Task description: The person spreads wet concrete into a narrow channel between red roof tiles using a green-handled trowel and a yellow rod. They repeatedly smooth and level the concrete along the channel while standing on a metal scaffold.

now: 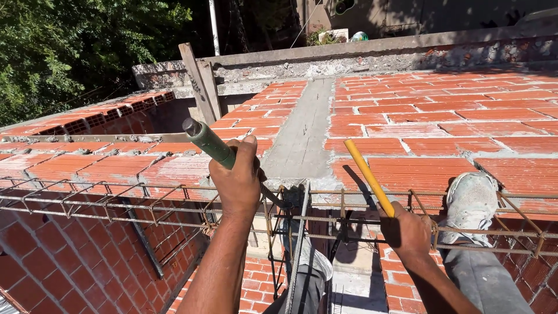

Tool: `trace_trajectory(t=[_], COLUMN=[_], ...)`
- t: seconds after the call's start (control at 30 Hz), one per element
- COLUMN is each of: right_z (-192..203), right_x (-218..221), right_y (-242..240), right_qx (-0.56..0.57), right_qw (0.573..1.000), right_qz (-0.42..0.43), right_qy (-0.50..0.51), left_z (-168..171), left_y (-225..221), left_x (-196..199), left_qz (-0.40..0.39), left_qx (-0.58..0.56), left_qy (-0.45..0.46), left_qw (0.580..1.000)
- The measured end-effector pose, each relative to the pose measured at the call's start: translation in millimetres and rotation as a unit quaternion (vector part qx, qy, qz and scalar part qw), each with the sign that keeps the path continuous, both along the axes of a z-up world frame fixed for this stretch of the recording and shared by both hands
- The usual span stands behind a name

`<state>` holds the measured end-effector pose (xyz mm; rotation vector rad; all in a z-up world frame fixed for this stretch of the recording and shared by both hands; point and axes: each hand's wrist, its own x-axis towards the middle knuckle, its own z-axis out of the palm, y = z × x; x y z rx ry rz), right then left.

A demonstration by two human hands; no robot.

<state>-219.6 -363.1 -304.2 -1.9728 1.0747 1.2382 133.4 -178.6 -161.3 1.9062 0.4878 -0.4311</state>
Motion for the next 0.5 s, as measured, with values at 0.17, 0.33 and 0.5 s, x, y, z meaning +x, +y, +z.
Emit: trace_trajectory(t=[0.17, 0.33, 0.5], right_z=[2, 0, 1], right_x=[4, -2, 0], right_y=[0, 0, -1], right_qx=[0.001, -0.001, -0.001], right_qw=[1.0, 1.0, 1.0], right_qz=[-0.01, 0.001, 0.007], right_qy=[-0.003, -0.02, -0.012], left_z=[-25, -66, -94], left_y=[-14, -18, -29], left_x=[31, 53, 75], left_qz=[0.061, 0.08, 0.097], left_qx=[0.024, 0.012, 0.039], left_qy=[0.089, 0.105, 0.136], left_qw=[0.994, 0.991, 0.985])
